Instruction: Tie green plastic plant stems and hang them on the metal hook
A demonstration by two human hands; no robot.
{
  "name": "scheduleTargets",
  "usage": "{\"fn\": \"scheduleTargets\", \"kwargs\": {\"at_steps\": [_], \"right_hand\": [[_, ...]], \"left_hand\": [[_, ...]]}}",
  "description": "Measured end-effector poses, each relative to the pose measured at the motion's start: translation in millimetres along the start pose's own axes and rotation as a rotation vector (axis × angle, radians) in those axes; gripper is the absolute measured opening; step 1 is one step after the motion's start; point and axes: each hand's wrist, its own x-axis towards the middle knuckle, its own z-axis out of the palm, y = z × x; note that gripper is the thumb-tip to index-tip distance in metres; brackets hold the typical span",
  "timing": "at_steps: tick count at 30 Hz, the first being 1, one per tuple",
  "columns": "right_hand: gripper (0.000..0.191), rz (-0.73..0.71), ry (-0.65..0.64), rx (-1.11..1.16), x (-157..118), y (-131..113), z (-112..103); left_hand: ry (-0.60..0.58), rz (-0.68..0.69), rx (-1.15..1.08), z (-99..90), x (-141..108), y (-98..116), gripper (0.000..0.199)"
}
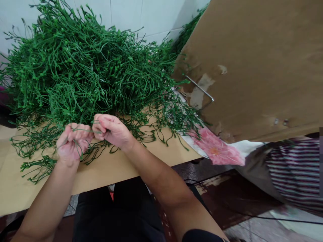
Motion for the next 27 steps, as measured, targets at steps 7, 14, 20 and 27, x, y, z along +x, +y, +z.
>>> {"fn": "scheduleTargets", "kwargs": {"at_steps": [7,14,20,27], "right_hand": [[0.04,-0.152,0.3,-0.402,1.8,-22.5,-6.0],[0.013,0.003,1.237,-1.651,-47.7,-103.7,-79.2],[0.025,-0.338,0.948,-1.631,-58.7,-89.2,-53.6],[0.027,-0.081,0.135,-1.179,-13.1,-1.8,14.9]], "left_hand": [[-0.061,-0.041,0.075,4.4,2.3,-3.7,0.052],[0.04,-0.052,0.208,-7.2,10.2,-10.3,0.043],[0.035,-0.081,0.41,-9.6,11.7,-17.7,0.044],[0.118,-0.12,0.456,-8.6,13.3,-14.9,0.047]]}}
